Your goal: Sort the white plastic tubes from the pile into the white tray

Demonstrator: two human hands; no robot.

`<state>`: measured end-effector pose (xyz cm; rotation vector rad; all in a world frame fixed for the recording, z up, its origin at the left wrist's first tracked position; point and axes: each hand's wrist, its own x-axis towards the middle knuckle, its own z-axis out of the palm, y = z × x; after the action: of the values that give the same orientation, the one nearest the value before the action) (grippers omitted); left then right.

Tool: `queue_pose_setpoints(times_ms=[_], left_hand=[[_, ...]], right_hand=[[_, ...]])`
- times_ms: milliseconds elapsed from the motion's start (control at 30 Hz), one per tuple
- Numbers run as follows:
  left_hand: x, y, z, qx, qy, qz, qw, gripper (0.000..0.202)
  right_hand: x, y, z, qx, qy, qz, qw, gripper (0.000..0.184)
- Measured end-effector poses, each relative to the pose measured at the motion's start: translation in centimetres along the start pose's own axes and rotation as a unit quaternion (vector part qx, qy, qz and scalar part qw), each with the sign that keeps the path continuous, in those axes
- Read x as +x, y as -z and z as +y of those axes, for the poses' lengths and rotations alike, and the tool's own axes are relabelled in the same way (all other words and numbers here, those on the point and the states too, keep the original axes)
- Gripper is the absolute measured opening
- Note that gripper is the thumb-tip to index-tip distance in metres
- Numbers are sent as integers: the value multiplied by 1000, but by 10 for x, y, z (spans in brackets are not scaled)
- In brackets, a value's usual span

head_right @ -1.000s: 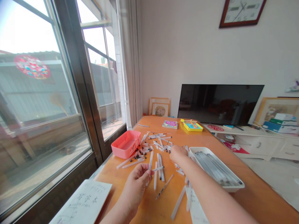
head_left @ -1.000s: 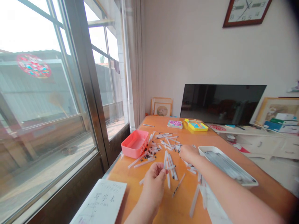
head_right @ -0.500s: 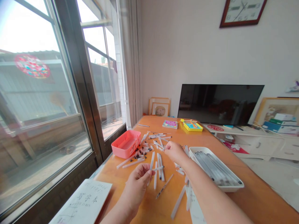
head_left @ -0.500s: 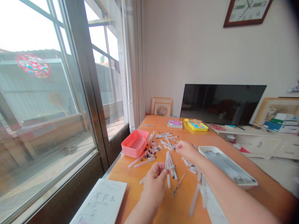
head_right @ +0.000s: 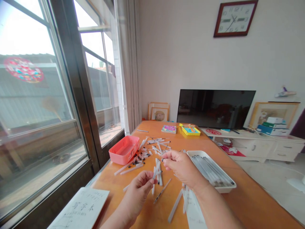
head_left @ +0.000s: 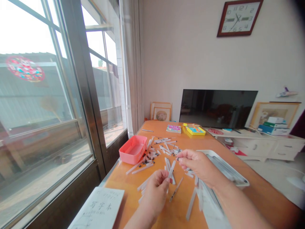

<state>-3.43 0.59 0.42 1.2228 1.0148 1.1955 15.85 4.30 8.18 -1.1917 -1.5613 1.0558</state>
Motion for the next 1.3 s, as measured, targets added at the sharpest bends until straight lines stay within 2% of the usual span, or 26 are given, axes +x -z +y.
queue_pose_setpoints(times_ms=[167, 367, 800, 1033, 1300], left_hand=[[4, 2, -7, 31, -25, -7, 999, 14], [5, 3, -11, 51, -23, -7, 998, 20], [1, 1, -2, 74, -25, -15, 997, 9], [0, 1, -2, 91, -37, -19, 995, 10], [-1, 1, -6, 126, -47, -30, 990, 12]], right_hand=[[2, 1, 4, -50, 22, -3, 999, 23], [3, 2, 5, -82, 29, -18, 996, 22], [0, 2, 2, -126, 59, -28, 990, 19], [-3, 6, -1, -132, 16, -54, 990, 20], [-4, 15, 2, -129, 1, -101, 986, 16]])
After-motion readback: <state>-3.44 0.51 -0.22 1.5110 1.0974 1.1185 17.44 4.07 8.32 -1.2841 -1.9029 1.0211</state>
